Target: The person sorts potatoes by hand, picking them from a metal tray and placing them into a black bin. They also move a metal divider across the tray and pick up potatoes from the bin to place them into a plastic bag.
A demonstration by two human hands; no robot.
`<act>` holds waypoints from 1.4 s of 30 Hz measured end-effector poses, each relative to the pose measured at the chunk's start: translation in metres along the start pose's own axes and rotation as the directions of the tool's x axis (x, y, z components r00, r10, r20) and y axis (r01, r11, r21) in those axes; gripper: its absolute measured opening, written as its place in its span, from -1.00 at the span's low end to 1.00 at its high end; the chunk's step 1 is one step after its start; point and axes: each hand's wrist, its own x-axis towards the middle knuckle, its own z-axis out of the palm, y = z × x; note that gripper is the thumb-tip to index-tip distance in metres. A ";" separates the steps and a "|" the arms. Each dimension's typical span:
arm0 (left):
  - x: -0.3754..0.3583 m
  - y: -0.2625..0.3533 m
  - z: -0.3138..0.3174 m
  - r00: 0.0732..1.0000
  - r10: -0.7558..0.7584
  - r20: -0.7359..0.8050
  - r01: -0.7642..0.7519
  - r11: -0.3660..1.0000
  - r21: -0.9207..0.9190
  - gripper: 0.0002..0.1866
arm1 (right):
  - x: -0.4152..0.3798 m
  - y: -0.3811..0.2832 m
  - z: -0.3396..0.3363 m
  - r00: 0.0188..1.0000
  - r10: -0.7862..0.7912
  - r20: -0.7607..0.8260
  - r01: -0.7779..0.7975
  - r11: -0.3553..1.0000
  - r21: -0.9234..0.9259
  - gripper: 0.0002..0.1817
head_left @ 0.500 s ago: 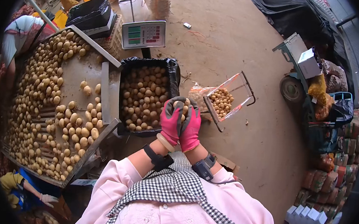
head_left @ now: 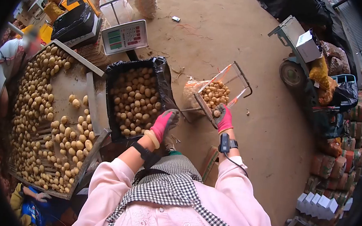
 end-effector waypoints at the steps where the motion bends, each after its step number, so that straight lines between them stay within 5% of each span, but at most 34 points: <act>1: -0.020 -0.006 -0.014 0.999 -0.024 0.032 0.024 1.000 -0.018 -0.59 | -0.030 0.004 0.014 0.974 0.106 0.203 -0.119 0.991 0.055 -0.63; 3: -0.055 -0.018 -0.039 0.997 -0.040 0.065 0.042 0.998 -0.039 -0.58 | -0.107 0.015 0.062 0.829 0.268 0.491 -0.272 0.960 -0.066 -0.69; 6: -0.105 -0.020 -0.059 0.988 -0.088 0.126 0.112 0.973 -0.203 -0.55 | -0.173 0.053 0.111 0.609 0.568 0.554 -0.310 0.813 -0.493 -0.67; 8: -0.154 0.008 -0.053 0.975 -0.059 0.214 0.123 0.946 -0.299 -0.55 | -0.201 0.070 0.146 0.584 0.625 0.517 -0.061 0.670 -0.740 -0.66; 10: -0.170 0.004 -0.067 0.986 -0.057 0.155 0.097 0.959 -0.268 -0.55 | -0.216 0.103 0.170 0.573 0.431 0.697 0.403 0.592 -0.698 -0.68; 12: -0.186 0.000 -0.081 0.983 0.090 0.162 -0.020 0.919 -0.393 -0.51 | -0.234 0.124 0.190 0.458 0.313 0.832 0.650 0.521 -0.554 -0.65; 13: -0.196 0.001 -0.083 0.947 0.293 0.134 -0.276 0.952 -0.130 -0.49 | -0.244 0.129 0.202 0.450 0.320 0.834 0.652 0.521 -0.551 -0.65; 17: -0.223 -0.011 -0.110 0.942 0.333 -0.052 -0.314 0.812 -0.492 -0.43 | -0.275 0.158 0.226 0.288 0.280 0.916 0.872 0.319 -0.371 -0.59; 20: -0.240 -0.031 -0.148 0.903 0.418 -0.097 -0.422 0.826 -0.374 -0.44 | -0.297 0.189 0.242 0.152 0.297 0.943 0.955 0.200 -0.217 -0.38; 22: -0.273 -0.034 -0.168 0.911 0.397 -0.110 -0.404 0.810 -0.424 -0.47 | -0.331 0.205 0.257 0.168 0.480 0.861 0.972 0.065 -0.226 -0.24; 23: -0.280 -0.047 -0.175 0.680 0.708 -0.190 -0.717 0.696 0.028 -0.52 | -0.345 0.217 0.261 0.068 0.483 0.873 0.990 0.073 -0.118 -0.20; 24: -0.287 -0.057 -0.184 0.425 0.900 -0.096 -0.760 0.412 0.503 -0.57 | -0.357 0.228 0.265 -0.024 0.472 0.881 0.997 0.080 -0.016 -0.17; 26: -0.322 -0.073 -0.197 0.609 0.737 -0.292 -0.786 0.609 -0.102 -0.66 | -0.387 0.246 0.274 -0.146 0.509 0.848 0.979 0.197 0.051 -0.21; 27: -0.344 -0.079 -0.204 0.565 0.743 -0.360 -0.811 0.580 -0.075 -0.66 | -0.397 0.257 0.277 -0.201 0.507 0.838 0.966 0.245 0.084 -0.26; 29: -0.375 -0.084 -0.213 0.551 0.393 -0.736 -0.754 0.613 -0.237 -0.66 | -0.416 0.273 0.282 -0.205 0.524 0.827 0.948 0.316 0.035 -0.41; 31: -0.429 -0.100 -0.233 -0.012 0.434 -0.901 -0.891 0.404 0.206 -0.67 | -0.433 0.282 0.292 -0.259 0.522 0.813 0.944 0.314 0.099 -0.43; 32: -0.479 -0.092 -0.235 -0.254 0.350 -0.902 -0.747 0.522 0.413 -0.65 | -0.438 0.288 0.296 -0.274 0.502 0.820 0.946 0.296 0.135 -0.45; 33: -0.520 -0.095 -0.256 -0.603 0.397 -0.693 -0.540 0.436 0.720 -0.61 | -0.440 0.299 0.297 -0.331 0.440 0.835 0.926 0.323 0.197 -0.48; 34: -0.565 -0.101 -0.275 -0.728 0.341 -0.595 -0.395 0.501 0.770 -0.58 | -0.440 0.306 0.298 -0.341 0.440 0.831 0.922 0.329 0.204 -0.48; 35: -0.608 -0.111 -0.302 -0.795 0.289 -0.533 -0.402 0.406 0.821 -0.52 | -0.440 0.312 0.298 -0.329 0.467 0.821 0.928 0.322 0.189 -0.49; 36: -0.650 -0.124 -0.338 -0.872 0.254 -0.419 -0.275 0.453 0.848 -0.50 | -0.443 0.317 0.297 -0.315 0.498 0.808 0.934 0.312 0.172 -0.50; 38: -0.714 -0.138 -0.377 -0.882 0.106 -0.460 -0.233 0.750 0.619 -0.46 | -0.453 0.322 0.297 -0.334 0.500 0.799 0.926 0.330 0.181 -0.52; 39: -0.740 -0.209 -0.448 -0.882 0.107 -0.460 -0.231 0.752 0.618 -0.46 | -0.455 0.323 0.296 -0.298 0.561 0.772 0.939 0.316 0.134 -0.53; 40: -0.744 -0.263 -0.511 -0.955 -0.067 -0.290 -0.060 0.998 -0.032 -0.43 | -0.455 0.323 0.294 -0.254 0.612 0.749 0.952 0.293 0.084 -0.53; 42: -0.717 -0.284 -0.536 -0.718 -0.199 -0.667 -0.550 0.749 0.369 -0.47 | -0.445 0.323 0.286 -0.234 0.596 0.769 0.965 0.240 0.108 -0.53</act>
